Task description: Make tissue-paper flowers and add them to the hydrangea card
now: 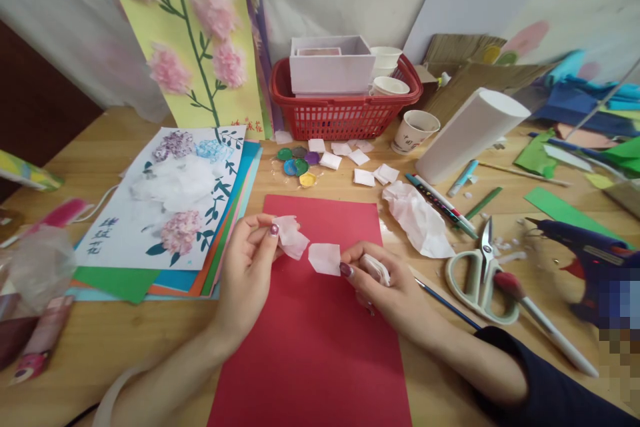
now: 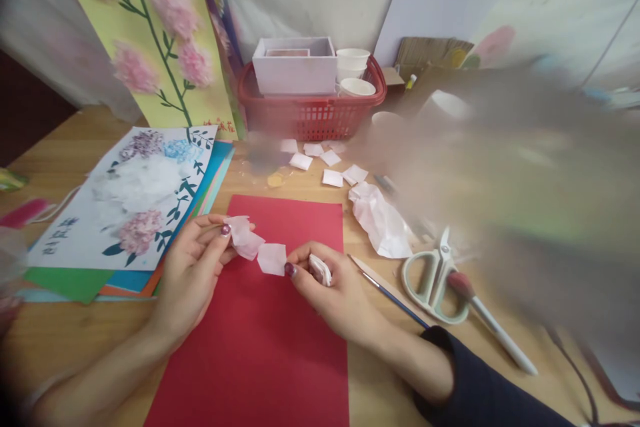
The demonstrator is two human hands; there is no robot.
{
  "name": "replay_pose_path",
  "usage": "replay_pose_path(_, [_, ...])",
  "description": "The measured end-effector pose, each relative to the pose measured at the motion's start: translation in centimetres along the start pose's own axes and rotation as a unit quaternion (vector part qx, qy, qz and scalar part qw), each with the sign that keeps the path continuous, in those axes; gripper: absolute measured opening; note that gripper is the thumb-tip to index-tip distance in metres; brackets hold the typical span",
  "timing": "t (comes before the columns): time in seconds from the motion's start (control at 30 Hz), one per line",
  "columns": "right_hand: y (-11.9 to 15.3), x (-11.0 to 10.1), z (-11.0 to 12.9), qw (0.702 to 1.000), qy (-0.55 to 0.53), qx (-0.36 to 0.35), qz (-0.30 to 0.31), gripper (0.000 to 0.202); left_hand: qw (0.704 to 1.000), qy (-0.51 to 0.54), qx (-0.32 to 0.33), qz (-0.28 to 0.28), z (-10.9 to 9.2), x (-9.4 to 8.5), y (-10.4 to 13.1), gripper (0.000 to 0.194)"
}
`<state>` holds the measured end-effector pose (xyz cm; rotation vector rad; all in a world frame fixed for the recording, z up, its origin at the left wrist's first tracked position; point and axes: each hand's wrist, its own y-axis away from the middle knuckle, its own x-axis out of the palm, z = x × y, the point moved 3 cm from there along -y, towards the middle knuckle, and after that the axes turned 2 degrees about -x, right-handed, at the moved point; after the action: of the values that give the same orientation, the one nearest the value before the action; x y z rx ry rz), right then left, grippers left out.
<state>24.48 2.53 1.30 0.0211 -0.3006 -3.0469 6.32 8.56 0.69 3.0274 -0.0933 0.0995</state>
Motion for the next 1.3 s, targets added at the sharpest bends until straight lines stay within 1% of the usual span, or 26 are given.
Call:
replay_pose_path(0.07, [0.0, 0.0, 0.0, 1.000, -0.005, 0.006, -0.001, 0.027, 0.995, -0.079, 0.056, 0.037, -0.7, 0.2, 0.4, 0.006])
replay_pose_path(0.17, [0.0, 0.1, 0.0, 1.000, -0.019, 0.015, 0.003, 0.032, 0.959, -0.211, 0.151, 0.117, -1.4, 0.7, 1.3, 0.026])
replay_pose_path(0.23, [0.0, 0.1, 0.0, 1.000, -0.022, 0.012, 0.007, 0.034, 0.940, -0.251, 0.177, 0.148, -1.5, 0.9, 1.7, 0.033])
replay_pose_path(0.3, [0.1, 0.1, 0.1, 1.000, -0.021, 0.007, 0.008, 0.035, 0.938, -0.257, 0.170, 0.159, -1.5, 1.1, 1.8, 0.036])
replay_pose_path(0.37, [0.1, 0.1, 0.1, 1.000, -0.024, 0.005, 0.006, 0.036, 0.949, -0.242, 0.139, 0.149, -1.4, 1.1, 1.5, 0.035])
replay_pose_path(0.5, [0.1, 0.1, 0.1, 1.000, -0.029, 0.013, 0.002, 0.037, 0.981, -0.177, 0.032, 0.072, -1.2, 0.6, 0.6, 0.031])
replay_pose_path(0.57, [0.1, 0.1, 0.1, 0.999, -0.029, 0.016, -0.003, 0.038, 0.988, -0.149, 0.012, 0.047, -1.3, 0.4, 0.5, 0.029])
replay_pose_path(0.6, [0.1, 0.1, 0.1, 0.999, -0.030, 0.015, -0.005, 0.037, 0.988, -0.144, 0.022, 0.048, -1.4, 0.4, 0.6, 0.027])
replay_pose_path(0.67, [0.1, 0.1, 0.1, 0.999, -0.032, 0.008, -0.005, 0.037, 0.982, -0.159, 0.067, 0.082, -1.8, 0.6, 1.0, 0.022])
replay_pose_path(0.73, [0.1, 0.1, 0.2, 1.000, -0.031, -0.005, 0.002, 0.035, 0.964, -0.196, 0.104, 0.144, -1.9, 1.2, 1.6, 0.020])
replay_pose_path(0.8, [0.0, 0.1, 0.2, 0.999, -0.027, -0.018, 0.008, 0.033, 0.949, -0.223, 0.110, 0.195, -1.9, 1.7, 2.1, 0.017])
replay_pose_path(0.87, [0.0, 0.1, 0.3, 0.999, -0.023, -0.024, 0.010, 0.033, 0.946, -0.226, 0.101, 0.209, -1.7, 1.9, 2.2, 0.017])
replay_pose_path(0.93, [0.0, 0.1, 0.3, 1.000, -0.022, -0.020, 0.007, 0.033, 0.954, -0.213, 0.088, 0.193, -1.6, 1.8, 1.9, 0.019])
replay_pose_path(1.0, [-0.1, 0.1, 0.2, 1.000, -0.022, -0.011, 0.002, 0.035, 0.968, -0.184, 0.066, 0.158, -1.5, 1.4, 1.5, 0.018])
replay_pose_path(1.07, [-0.1, 0.1, 0.2, 1.000, -0.021, -0.001, -0.005, 0.035, 0.982, -0.148, 0.032, 0.115, -1.4, 1.0, 1.0, 0.015])
replay_pose_path(1.17, [0.0, 0.1, 0.1, 1.000, -0.017, 0.012, -0.010, 0.035, 0.992, -0.101, -0.025, 0.067, -0.9, 0.6, 0.4, 0.014])
replay_pose_path(1.23, [0.0, 0.1, 0.1, 1.000, -0.016, 0.015, -0.013, 0.034, 0.996, -0.054, -0.064, 0.042, -0.4, 0.5, 0.1, 0.018])
replay_pose_path(1.3, [0.0, 0.1, 0.1, 1.000, -0.016, 0.016, -0.016, 0.034, 0.994, 0.030, -0.101, 0.027, -0.1, 0.5, -0.1, 0.021])
